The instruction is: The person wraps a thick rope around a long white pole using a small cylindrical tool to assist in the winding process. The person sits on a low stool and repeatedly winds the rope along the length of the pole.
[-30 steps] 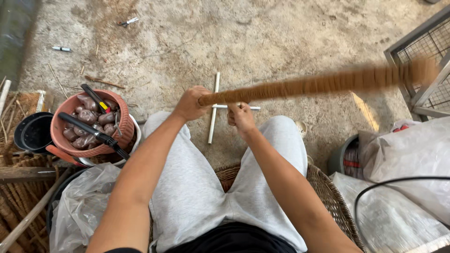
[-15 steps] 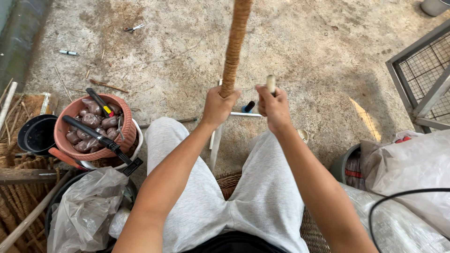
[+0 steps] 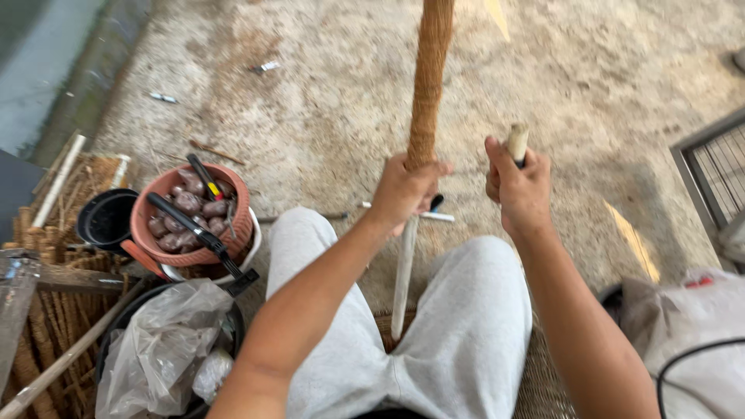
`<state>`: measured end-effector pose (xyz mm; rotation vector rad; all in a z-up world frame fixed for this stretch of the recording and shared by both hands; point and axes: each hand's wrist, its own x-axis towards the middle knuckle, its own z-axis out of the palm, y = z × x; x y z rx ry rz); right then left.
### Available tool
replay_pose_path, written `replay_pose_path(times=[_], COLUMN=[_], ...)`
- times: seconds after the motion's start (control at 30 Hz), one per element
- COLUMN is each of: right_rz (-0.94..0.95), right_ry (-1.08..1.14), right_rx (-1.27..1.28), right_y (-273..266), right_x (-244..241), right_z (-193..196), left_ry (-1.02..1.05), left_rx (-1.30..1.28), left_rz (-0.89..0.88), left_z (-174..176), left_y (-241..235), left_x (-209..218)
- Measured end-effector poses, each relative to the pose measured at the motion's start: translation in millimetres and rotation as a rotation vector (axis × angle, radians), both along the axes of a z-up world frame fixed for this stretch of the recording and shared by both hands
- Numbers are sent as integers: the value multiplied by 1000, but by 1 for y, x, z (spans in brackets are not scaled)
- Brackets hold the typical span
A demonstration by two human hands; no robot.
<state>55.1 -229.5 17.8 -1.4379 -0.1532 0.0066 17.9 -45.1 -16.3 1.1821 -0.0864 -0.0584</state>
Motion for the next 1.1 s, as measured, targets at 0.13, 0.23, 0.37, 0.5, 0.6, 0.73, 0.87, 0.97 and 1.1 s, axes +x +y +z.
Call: replay_pose_path(times=[0.13,0.23,0.37,0.5,0.6,0.73,0.87,0.97,1.1], right_rz=[36,37,48,20,11,-33,-88,-107,-88], right_ry=[76,130,118,93,60,18,-98,-96,-35], right_rx=[-15,-37,-29,-128,-221,-392,-452,-431,-285], right_y=[10,17,21,17,24,24,25,23,21], right_x=[4,3,11,5,6,-5,0,-6,-2], right_z=[-19,-40,-45,-44,-39,-45,-42,-50,-53], left_ry=[20,78,84,95,73,67,65,110,120], left_rx=[-46,-63,-3,125,225,317,263,220,176], left_rz=[35,125,176,190,261,282,261,221,274], left_z=[-22,-44,-53,-53,-43,-46,-48,-58,-62], left_y=[8,12,16,12,16,14,23,21,12], left_x=[1,4,13,0,2,-6,3,1,4])
